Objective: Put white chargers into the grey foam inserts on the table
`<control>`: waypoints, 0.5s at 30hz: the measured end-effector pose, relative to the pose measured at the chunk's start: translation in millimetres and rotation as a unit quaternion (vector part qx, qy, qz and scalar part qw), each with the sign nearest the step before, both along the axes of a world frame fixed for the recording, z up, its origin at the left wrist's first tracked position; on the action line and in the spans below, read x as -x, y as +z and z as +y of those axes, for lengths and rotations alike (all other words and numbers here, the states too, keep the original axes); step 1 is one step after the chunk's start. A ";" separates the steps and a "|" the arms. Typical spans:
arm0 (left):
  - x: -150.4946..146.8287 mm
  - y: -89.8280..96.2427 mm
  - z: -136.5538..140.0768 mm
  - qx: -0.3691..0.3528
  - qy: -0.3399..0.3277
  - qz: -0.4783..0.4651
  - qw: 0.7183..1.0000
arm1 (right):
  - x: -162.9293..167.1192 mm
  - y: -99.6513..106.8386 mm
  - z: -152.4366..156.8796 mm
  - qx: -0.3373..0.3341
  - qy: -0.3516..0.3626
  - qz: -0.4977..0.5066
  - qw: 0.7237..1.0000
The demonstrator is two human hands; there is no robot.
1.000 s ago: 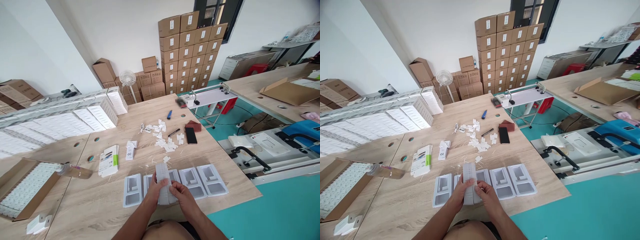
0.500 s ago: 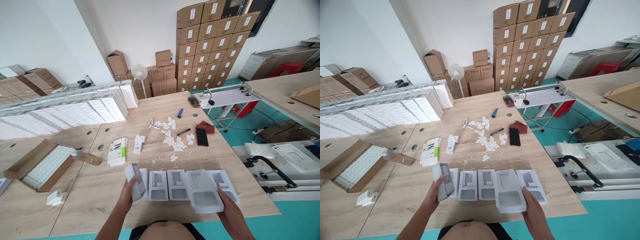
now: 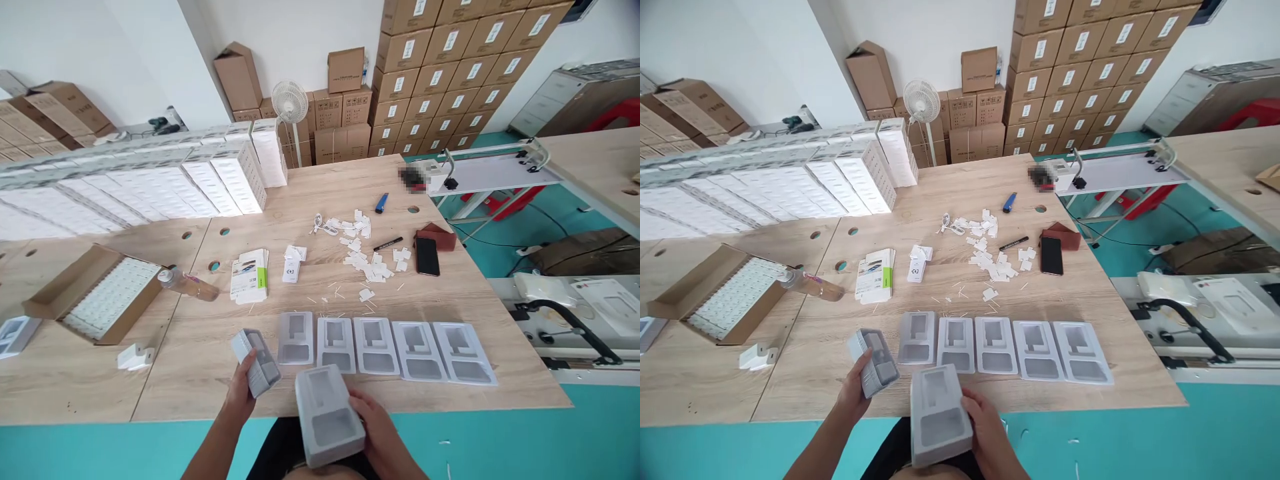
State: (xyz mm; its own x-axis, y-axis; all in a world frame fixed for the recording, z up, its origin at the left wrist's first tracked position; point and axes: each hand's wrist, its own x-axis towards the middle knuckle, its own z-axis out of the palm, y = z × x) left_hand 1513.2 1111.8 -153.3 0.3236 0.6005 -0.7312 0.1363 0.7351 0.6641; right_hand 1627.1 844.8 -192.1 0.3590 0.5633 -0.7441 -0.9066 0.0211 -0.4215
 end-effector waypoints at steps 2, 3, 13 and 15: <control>10.1 -3.0 13.0 -0.011 -0.008 0.000 1.000 | 25.2 -13.3 17.7 0.021 0.028 -0.015 0.999; 16.1 -3.8 20.2 -0.017 -0.012 0.000 1.000 | 36.9 -21.0 27.2 0.040 0.040 -0.032 0.998; 48.8 21.7 64.9 -0.097 -0.046 -0.015 0.994 | 69.6 -24.6 83.4 0.156 0.103 -0.283 0.941; 34.7 28.4 55.4 -0.105 -0.063 -0.036 0.992 | 66.7 1.8 89.9 0.113 0.143 -0.319 0.930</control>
